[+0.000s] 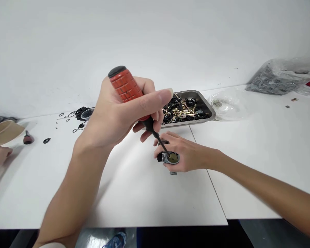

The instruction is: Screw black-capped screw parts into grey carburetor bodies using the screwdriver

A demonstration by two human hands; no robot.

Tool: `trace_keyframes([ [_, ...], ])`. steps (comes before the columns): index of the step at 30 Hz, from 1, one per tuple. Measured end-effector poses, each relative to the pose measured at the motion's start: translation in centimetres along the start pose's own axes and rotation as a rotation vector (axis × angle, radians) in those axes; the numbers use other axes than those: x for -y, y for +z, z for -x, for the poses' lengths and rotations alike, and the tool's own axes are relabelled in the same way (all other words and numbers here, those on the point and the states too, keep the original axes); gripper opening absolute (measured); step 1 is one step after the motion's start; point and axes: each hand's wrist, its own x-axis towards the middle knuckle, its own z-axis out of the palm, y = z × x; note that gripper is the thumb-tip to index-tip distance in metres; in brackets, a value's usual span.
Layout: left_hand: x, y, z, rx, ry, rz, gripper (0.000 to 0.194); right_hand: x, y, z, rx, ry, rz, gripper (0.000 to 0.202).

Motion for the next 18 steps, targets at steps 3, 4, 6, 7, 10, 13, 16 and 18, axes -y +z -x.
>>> trace_keyframes([
  [3,0.2,0.1,-0.1,0.020,0.003,-0.013,0.037,-0.1,0.6,0.1,-0.062,-0.014,-0.010,0.028],
  [4,0.2,0.3,-0.1,0.027,0.011,-0.021,0.036,-0.2,0.7,0.2,-0.075,-0.019,-0.016,0.029],
  [6,0.4,0.5,-0.3,0.026,0.015,-0.032,0.037,-0.3,0.9,0.2,-0.093,-0.027,-0.026,0.030],
  [7,0.5,0.7,-0.3,0.021,0.006,-0.035,0.038,-0.3,0.9,0.3,-0.098,-0.028,-0.028,0.030],
  [10,0.7,0.9,-0.5,-0.023,-0.067,-0.029,0.038,-0.5,0.9,0.3,-0.105,-0.024,-0.023,0.028],
  [13,0.9,0.9,-0.7,-0.037,-0.107,-0.029,0.039,-0.5,0.9,0.2,-0.115,-0.031,-0.025,0.027],
  [16,0.9,0.8,-0.9,0.039,-0.024,-0.034,0.039,-0.5,0.9,0.1,-0.122,-0.029,-0.035,0.027],
  [18,0.9,0.6,-1.0,0.088,0.012,-0.042,0.038,-0.4,0.9,0.0,-0.126,-0.032,-0.038,0.027],
])
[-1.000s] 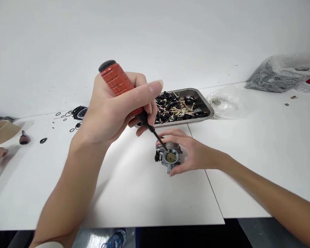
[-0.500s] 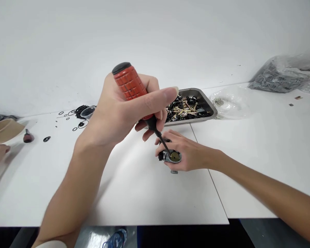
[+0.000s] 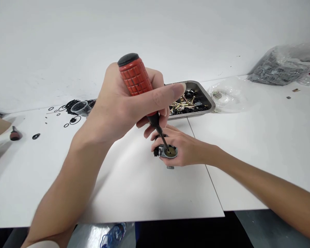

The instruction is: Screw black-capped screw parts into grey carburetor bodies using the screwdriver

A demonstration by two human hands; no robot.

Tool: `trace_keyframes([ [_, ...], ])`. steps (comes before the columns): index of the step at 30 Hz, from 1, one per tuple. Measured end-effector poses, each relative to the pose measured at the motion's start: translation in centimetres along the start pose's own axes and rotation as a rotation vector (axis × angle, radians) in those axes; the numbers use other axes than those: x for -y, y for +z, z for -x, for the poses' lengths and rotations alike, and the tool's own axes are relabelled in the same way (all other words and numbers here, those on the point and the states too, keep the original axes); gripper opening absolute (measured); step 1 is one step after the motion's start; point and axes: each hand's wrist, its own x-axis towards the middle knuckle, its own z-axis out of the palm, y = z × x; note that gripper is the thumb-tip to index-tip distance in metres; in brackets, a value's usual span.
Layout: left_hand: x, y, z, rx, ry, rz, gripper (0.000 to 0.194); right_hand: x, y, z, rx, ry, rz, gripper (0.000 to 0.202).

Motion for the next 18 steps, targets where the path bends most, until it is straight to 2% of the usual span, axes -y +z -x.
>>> trace_keyframes([
  [7,0.17,-0.18,-0.08,0.072,-0.011,0.010,0.036,0.03,0.06,-0.24,-0.010,-0.007,0.002,0.023],
  [18,0.39,-0.23,-0.23,0.078,0.021,0.025,0.035,-0.03,0.10,-0.37,-0.014,-0.016,0.010,0.022],
])
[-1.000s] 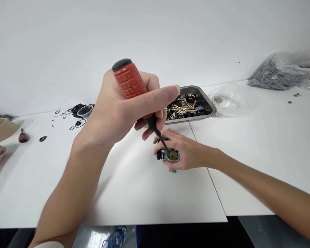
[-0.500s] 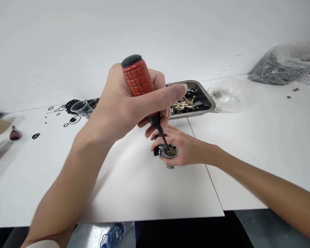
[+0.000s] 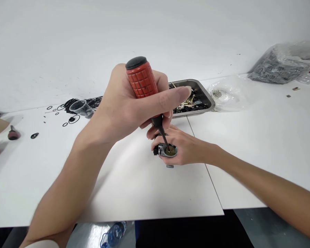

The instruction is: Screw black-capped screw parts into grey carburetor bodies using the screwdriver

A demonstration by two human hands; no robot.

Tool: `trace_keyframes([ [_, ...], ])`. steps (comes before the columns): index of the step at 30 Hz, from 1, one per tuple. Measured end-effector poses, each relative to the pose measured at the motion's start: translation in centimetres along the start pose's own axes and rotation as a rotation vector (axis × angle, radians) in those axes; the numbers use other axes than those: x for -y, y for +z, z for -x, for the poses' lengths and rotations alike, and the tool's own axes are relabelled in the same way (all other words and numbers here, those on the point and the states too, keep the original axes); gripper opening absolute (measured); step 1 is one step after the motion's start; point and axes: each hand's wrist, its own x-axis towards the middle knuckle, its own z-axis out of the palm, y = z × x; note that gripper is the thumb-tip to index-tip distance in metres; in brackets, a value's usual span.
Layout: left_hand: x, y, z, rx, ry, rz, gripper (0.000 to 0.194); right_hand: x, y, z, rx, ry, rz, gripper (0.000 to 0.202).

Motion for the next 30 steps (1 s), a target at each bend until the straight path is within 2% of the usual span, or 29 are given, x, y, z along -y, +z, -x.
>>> trace_keyframes([
  [16,0.2,-0.2,0.0,0.024,-0.046,0.009,0.037,0.3,-0.1,-0.2,0.010,0.008,0.006,0.020],
  [23,0.3,0.2,0.4,0.025,-0.016,-0.111,0.032,0.6,-0.4,-0.4,0.034,0.034,-0.011,0.022],
  [26,-0.1,0.1,0.5,0.092,0.045,-0.128,0.033,0.7,-0.5,-0.4,0.045,0.049,-0.041,0.023],
  [30,-0.9,-0.6,0.5,0.269,0.184,-0.164,0.031,1.1,-0.5,-0.2,0.019,0.093,-0.049,0.023],
])
